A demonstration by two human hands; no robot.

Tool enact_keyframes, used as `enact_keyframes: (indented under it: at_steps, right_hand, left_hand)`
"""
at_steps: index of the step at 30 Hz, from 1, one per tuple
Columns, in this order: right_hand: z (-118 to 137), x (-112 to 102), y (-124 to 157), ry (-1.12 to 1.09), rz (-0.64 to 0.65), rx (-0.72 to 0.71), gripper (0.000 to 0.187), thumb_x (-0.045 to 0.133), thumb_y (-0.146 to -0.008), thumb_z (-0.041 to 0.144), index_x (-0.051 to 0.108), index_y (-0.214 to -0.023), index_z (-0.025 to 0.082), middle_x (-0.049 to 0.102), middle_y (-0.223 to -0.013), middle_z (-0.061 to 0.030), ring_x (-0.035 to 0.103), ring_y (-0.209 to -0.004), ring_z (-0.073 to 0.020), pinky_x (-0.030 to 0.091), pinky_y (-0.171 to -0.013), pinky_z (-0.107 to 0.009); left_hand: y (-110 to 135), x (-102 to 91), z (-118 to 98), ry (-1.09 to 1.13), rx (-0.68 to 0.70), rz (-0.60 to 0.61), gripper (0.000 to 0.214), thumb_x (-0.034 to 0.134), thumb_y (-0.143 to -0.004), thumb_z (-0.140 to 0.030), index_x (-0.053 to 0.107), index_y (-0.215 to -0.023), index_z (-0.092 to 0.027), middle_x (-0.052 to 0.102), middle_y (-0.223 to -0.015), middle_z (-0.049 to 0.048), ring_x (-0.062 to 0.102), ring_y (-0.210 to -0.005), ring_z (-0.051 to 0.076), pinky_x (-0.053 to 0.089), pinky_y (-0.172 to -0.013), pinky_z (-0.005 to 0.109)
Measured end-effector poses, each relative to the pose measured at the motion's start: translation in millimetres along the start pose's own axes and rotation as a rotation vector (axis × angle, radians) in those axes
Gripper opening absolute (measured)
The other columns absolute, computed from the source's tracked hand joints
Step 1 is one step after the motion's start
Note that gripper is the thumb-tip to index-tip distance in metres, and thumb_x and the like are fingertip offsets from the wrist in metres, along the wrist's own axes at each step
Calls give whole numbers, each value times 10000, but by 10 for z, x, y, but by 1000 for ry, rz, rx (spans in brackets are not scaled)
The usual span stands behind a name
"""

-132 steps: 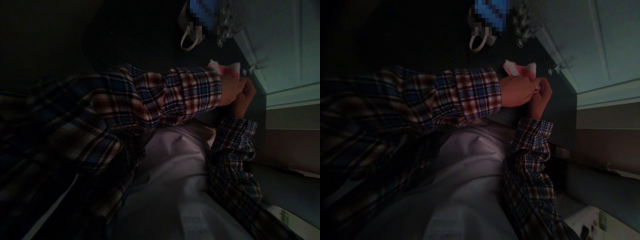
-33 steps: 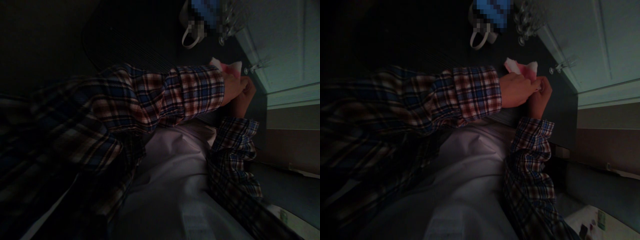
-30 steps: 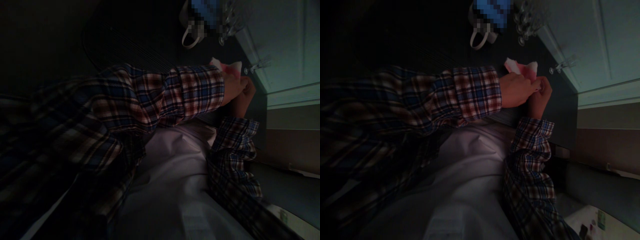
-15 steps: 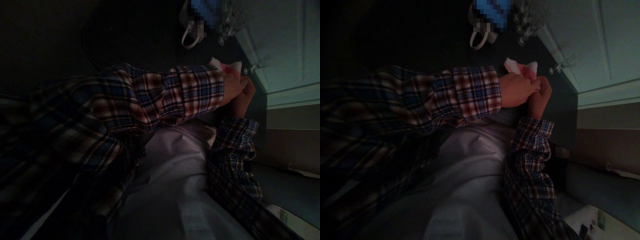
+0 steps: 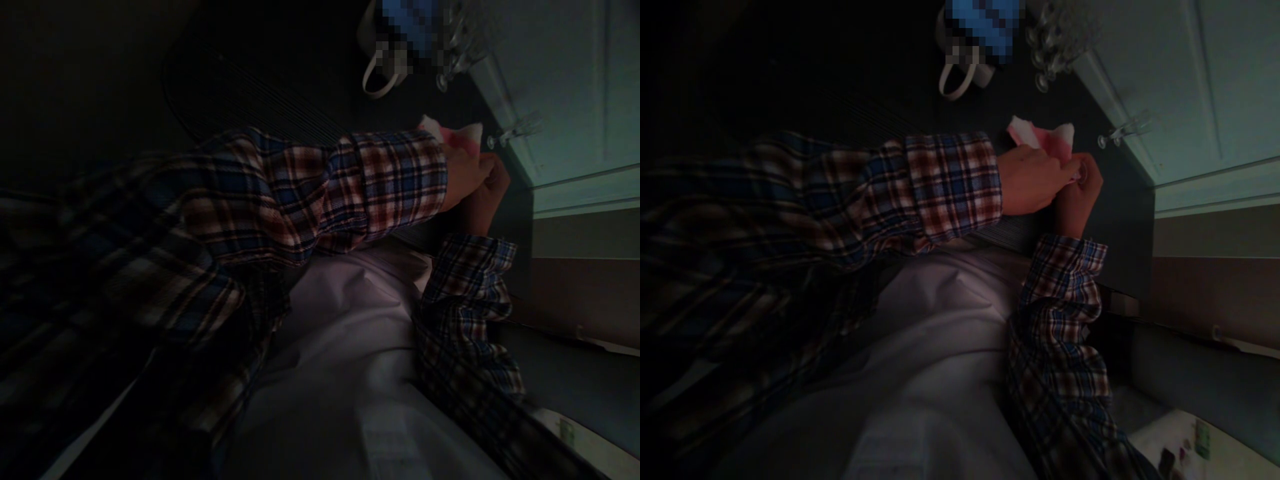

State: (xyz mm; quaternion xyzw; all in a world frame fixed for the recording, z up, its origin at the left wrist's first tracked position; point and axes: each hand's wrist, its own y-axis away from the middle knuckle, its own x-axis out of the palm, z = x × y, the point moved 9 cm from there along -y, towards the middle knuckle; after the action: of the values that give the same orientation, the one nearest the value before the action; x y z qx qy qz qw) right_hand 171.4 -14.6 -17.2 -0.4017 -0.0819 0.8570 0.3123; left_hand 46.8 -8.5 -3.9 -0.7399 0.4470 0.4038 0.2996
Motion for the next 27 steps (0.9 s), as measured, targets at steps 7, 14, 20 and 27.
enact_keyframes:
  at_steps: [7, 14, 20, 27]
  right_hand:
    - [-56, 1, -19, -12, 8, 11, 76, 461, -762, 23, 431, -710, 70, 406, -653, 29, 328, -642, -2, 249, -639, -159]
    - [-19, 0, -4, -28, -9, 12, 63, 469, -751, 44, 440, -700, 63, 396, -648, 25, 323, -638, 0, 247, -634, -156]
    - [-55, 6, -9, -40, 16, -31, 71, 476, -736, 129, 443, -719, 69, 409, -660, 18, 336, -645, -4, 254, -623, -151]
    - [-39, -3, 37, -25, 31, 7, 173, 452, -685, 200, 508, -773, 62, 450, -662, 7, 358, -637, -13, 262, -593, -156]
  left_hand:
    - [-88, 6, 16, 62, 64, -123, 496, 375, -897, -117, 473, -1383, -129, 563, -1223, 162, 537, -1143, 277, 433, -943, 478]
    - [-54, 0, -10, -18, 42, -110, 473, 356, -924, -126, 442, -1387, -83, 545, -1215, 188, 519, -1220, 283, 441, -993, 482]
    - [-89, 56, 45, -48, 4, -25, 529, 359, -905, -146, 370, -1434, -147, 513, -1317, 103, 527, -1188, 249, 455, -1003, 412]
    - [-56, 19, 14, 11, 59, -86, 456, 346, -933, -123, 437, -1379, -99, 574, -1160, 180, 565, -1172, 256, 479, -955, 442]
